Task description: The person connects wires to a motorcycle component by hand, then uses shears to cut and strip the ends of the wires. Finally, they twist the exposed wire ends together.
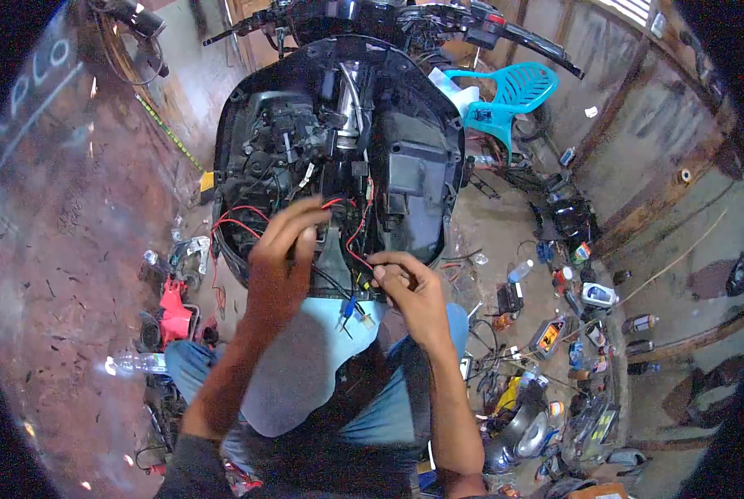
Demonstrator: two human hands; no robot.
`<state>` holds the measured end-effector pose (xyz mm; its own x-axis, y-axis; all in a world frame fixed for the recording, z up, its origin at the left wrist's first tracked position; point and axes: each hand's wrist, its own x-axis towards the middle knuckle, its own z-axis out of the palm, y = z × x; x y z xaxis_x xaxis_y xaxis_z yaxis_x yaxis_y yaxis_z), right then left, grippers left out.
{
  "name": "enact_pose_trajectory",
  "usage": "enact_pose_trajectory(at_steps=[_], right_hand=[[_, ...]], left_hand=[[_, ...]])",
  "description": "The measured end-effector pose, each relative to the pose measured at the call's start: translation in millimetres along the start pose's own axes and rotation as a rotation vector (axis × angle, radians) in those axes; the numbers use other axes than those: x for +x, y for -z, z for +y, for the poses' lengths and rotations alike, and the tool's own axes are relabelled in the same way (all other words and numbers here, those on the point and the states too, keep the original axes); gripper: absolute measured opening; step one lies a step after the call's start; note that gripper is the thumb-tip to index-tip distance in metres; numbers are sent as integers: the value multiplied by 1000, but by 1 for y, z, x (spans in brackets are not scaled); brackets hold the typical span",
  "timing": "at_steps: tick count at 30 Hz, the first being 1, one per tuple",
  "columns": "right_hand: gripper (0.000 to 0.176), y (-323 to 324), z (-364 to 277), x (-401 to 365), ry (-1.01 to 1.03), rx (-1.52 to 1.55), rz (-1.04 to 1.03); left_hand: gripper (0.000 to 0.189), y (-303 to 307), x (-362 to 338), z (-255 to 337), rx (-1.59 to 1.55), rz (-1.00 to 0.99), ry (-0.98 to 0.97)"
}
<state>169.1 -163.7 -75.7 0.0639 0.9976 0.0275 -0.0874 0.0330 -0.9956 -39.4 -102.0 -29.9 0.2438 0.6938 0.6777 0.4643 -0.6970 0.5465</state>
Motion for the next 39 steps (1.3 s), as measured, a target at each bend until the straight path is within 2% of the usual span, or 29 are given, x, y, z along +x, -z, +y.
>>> enact_pose_trajectory(at_steps=[2, 5, 10, 12, 14, 17, 24, 27, 33, 36, 37, 39], right_hand=[[22, -5, -2, -5, -25, 55, 23], [21, -11, -1, -12, -30, 108, 58], [20, -23, 16, -26, -10, 141, 182], [19, -28, 16, -30, -12, 169, 202], [19, -31, 14, -33, -15, 187, 199], [19, -31, 8, -33, -18, 176, 220], [24, -33, 5, -35, -31, 215, 299], [27, -33, 5, -36, -7, 245, 295], [27, -41, 13, -36, 71, 199, 296], [28, -43, 17, -38, 95, 208, 261], [28, -44, 19, -38, 97, 206, 264], [29, -45, 22, -37, 100, 204, 271]], left_hand=[[23, 7, -25, 20, -151, 15, 252], [23, 3, -50, 26, -218, -195, 627], [30, -38, -79, -4, -329, -137, 459], [34, -43, -77, 1, -441, -146, 537], [36, -39, -68, 13, -566, -216, 736], [34, -44, -68, 11, -675, -140, 742], [27, -36, -69, 6, -553, -203, 560], [23, -39, -72, 7, -566, -135, 483], [22, -29, -65, 18, -291, -139, 463], [19, -33, -58, 5, -268, -83, 368], [20, -27, -50, 4, -134, -95, 268], [21, -17, -29, 7, -20, -210, 185]])
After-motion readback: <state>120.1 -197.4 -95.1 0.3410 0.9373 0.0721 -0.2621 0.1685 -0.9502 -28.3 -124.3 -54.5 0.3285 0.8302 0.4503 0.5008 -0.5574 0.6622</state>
